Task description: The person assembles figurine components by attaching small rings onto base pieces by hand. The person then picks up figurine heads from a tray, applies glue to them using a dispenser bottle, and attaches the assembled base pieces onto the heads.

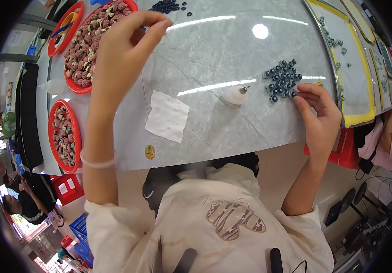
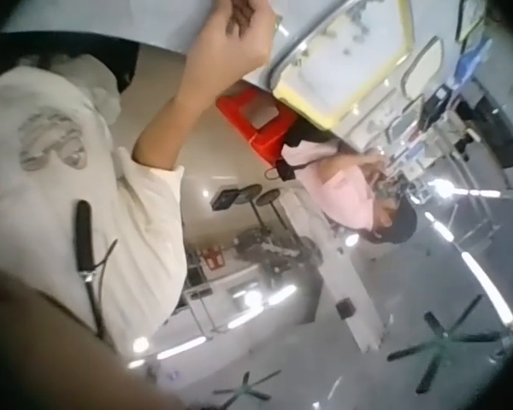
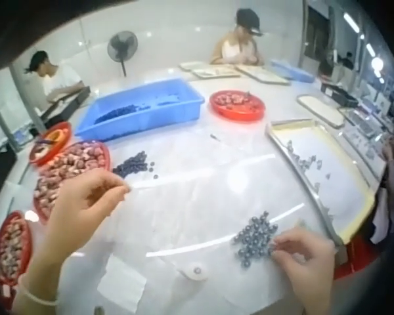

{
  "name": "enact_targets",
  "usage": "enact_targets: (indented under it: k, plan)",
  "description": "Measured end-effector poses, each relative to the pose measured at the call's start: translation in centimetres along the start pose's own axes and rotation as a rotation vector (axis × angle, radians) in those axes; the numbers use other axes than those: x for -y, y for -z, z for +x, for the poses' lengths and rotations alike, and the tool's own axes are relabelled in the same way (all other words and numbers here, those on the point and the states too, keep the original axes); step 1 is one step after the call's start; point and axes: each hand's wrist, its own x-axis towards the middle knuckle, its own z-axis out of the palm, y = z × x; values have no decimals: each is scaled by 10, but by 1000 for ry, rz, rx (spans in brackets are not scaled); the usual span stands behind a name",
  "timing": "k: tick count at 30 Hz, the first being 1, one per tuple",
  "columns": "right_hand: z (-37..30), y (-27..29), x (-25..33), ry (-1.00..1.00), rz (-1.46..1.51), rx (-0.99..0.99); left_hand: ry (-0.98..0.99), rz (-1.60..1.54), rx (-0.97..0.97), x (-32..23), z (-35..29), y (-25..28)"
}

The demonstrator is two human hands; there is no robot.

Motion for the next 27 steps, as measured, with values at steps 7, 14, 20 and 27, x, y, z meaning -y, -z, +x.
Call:
enact_targets:
  k: [7, 14, 20, 27]
  plan:
    - [-1, 44, 0, 60, -84, -93, -301, 649, 55, 12, 50, -36]
    - [11, 90, -24, 2, -53, -268, -306, 613, 112, 21, 63, -38]
    - [34, 107, -43, -10, -355, -231, 4, 213, 120, -3, 23, -20]
    - [56, 100, -55, 64, -728, -123, 174, -169, 1, -31, -66, 14]
